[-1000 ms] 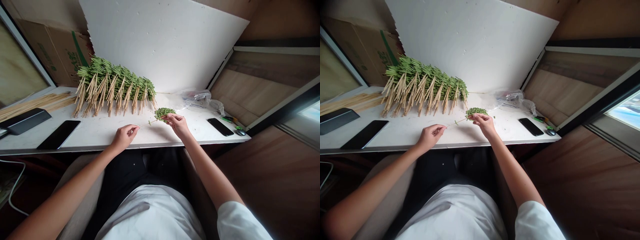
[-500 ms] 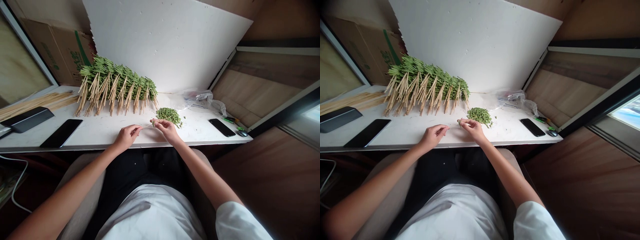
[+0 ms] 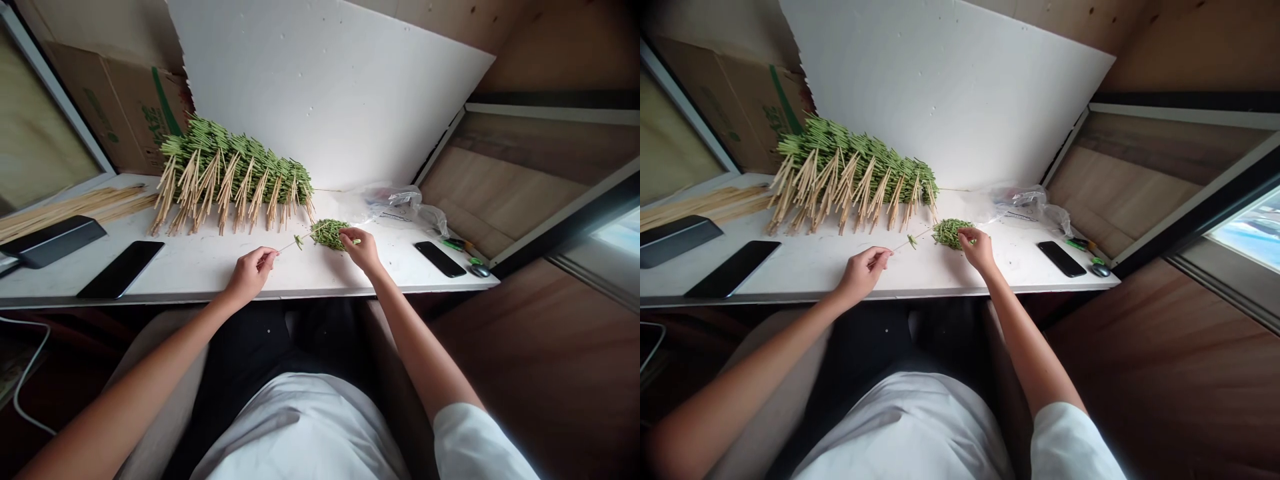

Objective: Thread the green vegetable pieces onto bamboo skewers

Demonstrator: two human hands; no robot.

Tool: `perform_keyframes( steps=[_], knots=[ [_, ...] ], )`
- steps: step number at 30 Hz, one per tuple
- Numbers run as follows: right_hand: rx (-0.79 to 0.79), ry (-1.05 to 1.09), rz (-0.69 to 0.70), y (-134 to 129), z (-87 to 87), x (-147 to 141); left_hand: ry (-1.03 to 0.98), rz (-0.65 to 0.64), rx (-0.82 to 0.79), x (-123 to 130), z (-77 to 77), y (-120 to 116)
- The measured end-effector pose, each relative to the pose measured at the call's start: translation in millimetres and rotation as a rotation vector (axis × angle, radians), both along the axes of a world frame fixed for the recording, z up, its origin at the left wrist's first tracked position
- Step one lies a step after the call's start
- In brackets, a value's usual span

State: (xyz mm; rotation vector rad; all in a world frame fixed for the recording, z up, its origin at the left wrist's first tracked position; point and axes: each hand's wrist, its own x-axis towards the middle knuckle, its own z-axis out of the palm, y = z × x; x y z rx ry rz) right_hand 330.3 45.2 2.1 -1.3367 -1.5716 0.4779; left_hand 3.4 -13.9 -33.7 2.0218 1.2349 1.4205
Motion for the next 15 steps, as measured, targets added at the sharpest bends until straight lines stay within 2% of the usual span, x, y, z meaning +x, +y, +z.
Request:
perform_keyframes(
  steps=[4, 7, 11, 15],
  knots=[
    [0.05, -0.419, -0.046, 15.7, -1.3, -2.2, -0.002, 0.002, -0.004, 0.6, 2.4, -1.6],
    [0.036, -0.622, -0.094, 23.0, 1.2, -12.0, -0.003, -0.002, -0.006, 0.5, 1.8, -1.6],
    [0.005, -0.748, -0.123, 28.2, 4.2, -21.3, -0.001, -0.009, -0.002, 0.3, 0.1, -0.9],
    [-0.023, -0.775, -0.114, 28.7, 5.4, -24.5, 0.006, -0.01, 0.003, 0.4, -0.5, -0.5]
  ],
)
